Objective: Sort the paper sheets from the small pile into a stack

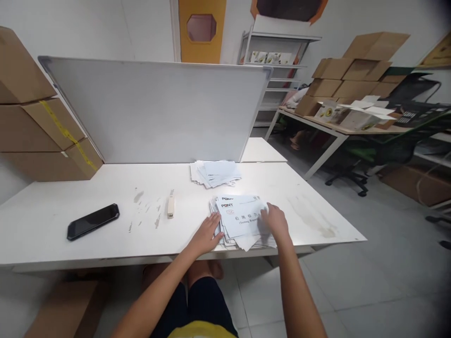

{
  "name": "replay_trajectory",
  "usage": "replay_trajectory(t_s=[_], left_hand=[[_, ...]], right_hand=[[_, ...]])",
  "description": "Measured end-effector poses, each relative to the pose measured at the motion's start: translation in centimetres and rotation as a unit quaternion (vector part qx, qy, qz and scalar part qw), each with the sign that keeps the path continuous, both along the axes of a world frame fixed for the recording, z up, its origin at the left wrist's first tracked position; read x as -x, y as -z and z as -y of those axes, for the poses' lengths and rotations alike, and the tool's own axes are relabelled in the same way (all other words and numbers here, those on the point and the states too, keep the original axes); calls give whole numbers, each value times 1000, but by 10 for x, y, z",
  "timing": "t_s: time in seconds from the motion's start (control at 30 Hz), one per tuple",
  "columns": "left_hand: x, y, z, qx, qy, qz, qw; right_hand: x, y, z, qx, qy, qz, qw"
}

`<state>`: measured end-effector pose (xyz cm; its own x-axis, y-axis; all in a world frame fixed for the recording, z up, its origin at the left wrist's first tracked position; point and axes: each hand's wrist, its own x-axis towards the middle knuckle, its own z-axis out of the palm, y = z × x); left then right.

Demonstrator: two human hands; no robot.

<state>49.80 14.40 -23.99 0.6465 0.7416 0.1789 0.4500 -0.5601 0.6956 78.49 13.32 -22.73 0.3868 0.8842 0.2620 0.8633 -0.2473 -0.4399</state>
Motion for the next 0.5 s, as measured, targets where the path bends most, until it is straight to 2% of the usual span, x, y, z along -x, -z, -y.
replay_trajectory(t_s=[0.1,0.2,0.27,0.37,0.43,0.5], left_hand=[[-1,8,-2,14,-13,38,999],[0,16,-5,32,-44,70,996],[0,20,-7,41,-56,76,995],[1,25,-6,47,-61,68,995],[0,25,-5,48,-61,59,995],[-1,24,-4,45,-60,55,996]], right_hand=[[14,-11,-36,-66,-76,-44,994],[50,-25,-94,-86,-170,-70,979],[80,-32,-137,-53,-191,-57,979],[114,-33,-190,72,-152,2,986],[122,-28,-210,117,-133,27,984],[119,-22,-220,125,-131,35,983]])
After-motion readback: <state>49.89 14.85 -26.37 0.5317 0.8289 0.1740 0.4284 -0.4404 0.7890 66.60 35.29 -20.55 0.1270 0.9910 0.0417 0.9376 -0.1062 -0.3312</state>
